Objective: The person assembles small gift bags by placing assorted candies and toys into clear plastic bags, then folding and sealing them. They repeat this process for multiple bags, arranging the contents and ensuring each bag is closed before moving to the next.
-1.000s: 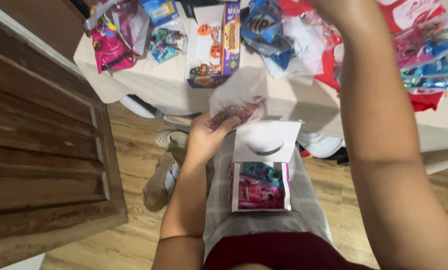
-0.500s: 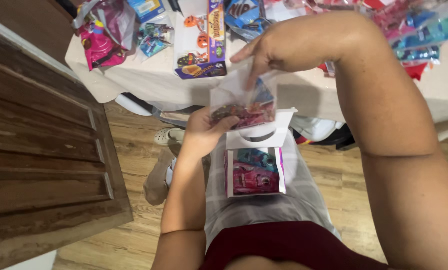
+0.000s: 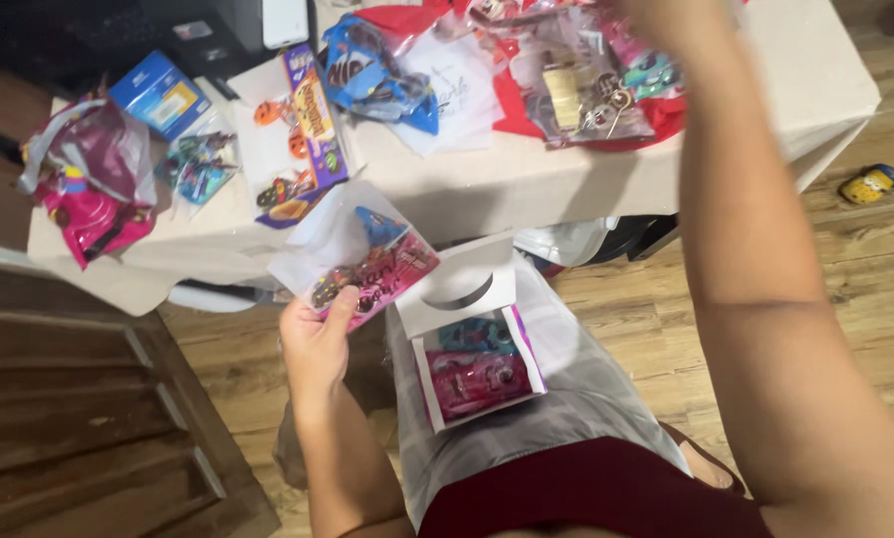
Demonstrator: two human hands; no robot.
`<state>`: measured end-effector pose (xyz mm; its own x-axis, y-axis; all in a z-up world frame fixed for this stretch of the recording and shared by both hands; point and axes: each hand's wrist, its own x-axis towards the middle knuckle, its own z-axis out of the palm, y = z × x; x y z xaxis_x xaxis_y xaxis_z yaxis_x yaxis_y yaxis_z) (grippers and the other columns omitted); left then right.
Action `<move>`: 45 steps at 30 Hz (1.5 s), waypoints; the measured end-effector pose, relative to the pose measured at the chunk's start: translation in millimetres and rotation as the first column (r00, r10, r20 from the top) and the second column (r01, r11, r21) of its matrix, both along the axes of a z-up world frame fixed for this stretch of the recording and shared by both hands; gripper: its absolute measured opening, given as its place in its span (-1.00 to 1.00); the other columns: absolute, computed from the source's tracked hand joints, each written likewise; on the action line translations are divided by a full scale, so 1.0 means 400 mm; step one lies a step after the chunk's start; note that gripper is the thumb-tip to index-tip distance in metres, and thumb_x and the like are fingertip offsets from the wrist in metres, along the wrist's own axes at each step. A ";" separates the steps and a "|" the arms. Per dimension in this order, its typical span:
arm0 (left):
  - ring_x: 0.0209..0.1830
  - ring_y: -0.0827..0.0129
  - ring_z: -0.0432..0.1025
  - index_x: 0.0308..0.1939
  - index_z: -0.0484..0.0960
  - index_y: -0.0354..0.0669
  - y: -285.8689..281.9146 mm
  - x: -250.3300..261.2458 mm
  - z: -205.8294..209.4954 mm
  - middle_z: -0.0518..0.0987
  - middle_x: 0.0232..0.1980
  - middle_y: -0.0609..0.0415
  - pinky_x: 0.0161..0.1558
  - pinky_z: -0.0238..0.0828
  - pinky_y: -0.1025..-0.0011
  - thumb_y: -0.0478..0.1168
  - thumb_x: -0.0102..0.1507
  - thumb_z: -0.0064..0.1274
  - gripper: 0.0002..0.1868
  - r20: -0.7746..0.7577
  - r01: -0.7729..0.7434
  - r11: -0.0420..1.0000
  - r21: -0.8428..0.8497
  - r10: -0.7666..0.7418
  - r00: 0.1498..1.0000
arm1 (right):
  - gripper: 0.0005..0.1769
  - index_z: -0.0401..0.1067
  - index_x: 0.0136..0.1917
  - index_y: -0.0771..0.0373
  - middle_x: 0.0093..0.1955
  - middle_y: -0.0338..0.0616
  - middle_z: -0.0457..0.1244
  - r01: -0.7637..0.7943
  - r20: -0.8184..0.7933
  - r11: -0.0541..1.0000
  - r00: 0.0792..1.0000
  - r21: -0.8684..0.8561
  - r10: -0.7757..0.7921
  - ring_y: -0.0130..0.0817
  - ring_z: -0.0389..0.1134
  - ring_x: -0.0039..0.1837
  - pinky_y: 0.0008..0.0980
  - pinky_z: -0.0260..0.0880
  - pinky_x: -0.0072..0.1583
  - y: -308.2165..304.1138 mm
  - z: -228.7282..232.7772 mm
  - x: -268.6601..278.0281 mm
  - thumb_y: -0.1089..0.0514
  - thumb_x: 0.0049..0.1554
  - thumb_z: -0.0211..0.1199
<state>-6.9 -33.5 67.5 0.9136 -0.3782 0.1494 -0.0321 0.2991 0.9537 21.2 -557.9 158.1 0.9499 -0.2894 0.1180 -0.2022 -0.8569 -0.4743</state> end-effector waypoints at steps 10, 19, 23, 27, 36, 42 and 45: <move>-0.13 0.52 0.52 0.03 0.64 -0.39 -0.095 -0.004 -0.028 0.67 -0.06 0.07 -0.06 0.49 0.51 -0.36 0.32 0.18 -0.78 0.031 0.059 0.993 0.102 -0.062 0.998 | -0.82 0.64 -0.02 0.22 -0.07 0.05 0.42 0.021 -0.107 0.793 0.988 -0.609 -0.109 -0.07 0.47 -0.04 -0.17 0.48 -0.03 0.165 -0.328 0.182 0.20 0.10 0.30; -0.11 0.51 0.52 0.09 0.64 -0.39 -0.122 -0.008 -0.007 0.67 -0.04 0.09 -0.06 0.49 0.52 -0.31 0.32 0.17 -0.71 -0.019 0.090 0.993 0.074 -0.089 0.996 | -0.83 0.64 -0.04 0.19 -0.17 0.03 0.40 -0.062 0.006 0.874 0.997 -0.481 0.073 -0.08 0.44 -0.14 -0.11 0.45 -0.06 0.074 -0.322 0.198 0.15 0.09 0.36; -0.04 0.50 0.54 0.10 0.64 -0.40 -0.138 -0.011 0.007 0.70 0.00 0.06 0.06 0.50 0.51 -0.29 0.34 0.18 -0.71 0.014 0.111 0.993 0.044 -0.111 0.994 | -0.83 0.63 -0.04 0.20 -0.23 -0.02 0.38 -0.147 0.141 0.986 0.977 -0.077 0.157 -0.15 0.44 -0.21 -0.14 0.44 -0.11 0.059 -0.227 0.195 0.18 0.06 0.36; -0.07 0.52 0.54 0.09 0.65 -0.38 -0.136 -0.015 0.020 0.71 -0.02 0.07 0.04 0.50 0.50 -0.26 0.32 0.21 -0.69 0.031 0.057 0.987 0.149 -0.062 0.998 | -0.73 0.55 -0.05 0.30 -0.20 0.00 0.40 -0.070 0.161 0.998 0.984 -0.008 0.070 -0.22 0.42 -0.21 -0.22 0.40 -0.14 0.149 -0.095 0.127 0.09 0.10 0.49; -0.10 0.53 0.54 0.08 0.66 -0.35 -0.148 -0.037 0.032 0.72 -0.05 0.09 0.01 0.50 0.51 -0.28 0.28 0.25 -0.68 0.065 0.146 0.968 0.205 -0.163 0.985 | -0.82 0.52 -0.07 0.26 -0.12 -0.15 0.37 -0.871 0.229 0.488 0.488 0.059 0.842 -0.35 0.40 -0.07 -0.38 0.40 -0.02 0.463 0.268 -0.087 0.17 0.05 0.40; -0.08 0.54 0.50 0.08 0.65 -0.35 -0.158 -0.084 0.037 0.69 -0.04 0.10 0.02 0.47 0.50 -0.33 0.29 0.25 -0.70 0.064 0.213 0.963 0.165 -0.226 0.972 | -0.82 0.64 -0.19 0.12 -0.22 -0.27 0.46 -0.660 -0.259 0.747 0.710 0.080 0.655 -0.37 0.47 -0.17 -0.31 0.40 -0.09 0.608 0.288 -0.125 0.09 -0.10 0.52; -0.01 0.53 0.50 0.13 0.63 -0.35 -0.152 -0.108 0.035 0.68 0.02 0.10 0.10 0.46 0.49 -0.36 0.29 0.25 -0.67 0.096 0.223 0.966 0.128 -0.236 0.967 | -0.77 0.67 -0.13 0.05 -0.12 -0.23 0.48 -0.701 -0.359 0.713 0.668 -0.010 0.652 -0.32 0.45 -0.08 -0.31 0.39 0.01 0.646 0.292 -0.145 0.02 -0.09 0.54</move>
<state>-50.2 -94.4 81.5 0.7804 -0.5967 0.1867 -0.0815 0.1989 0.9766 -36.7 -299.6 275.0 0.8669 0.4431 -0.2283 0.3472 -0.8654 -0.3613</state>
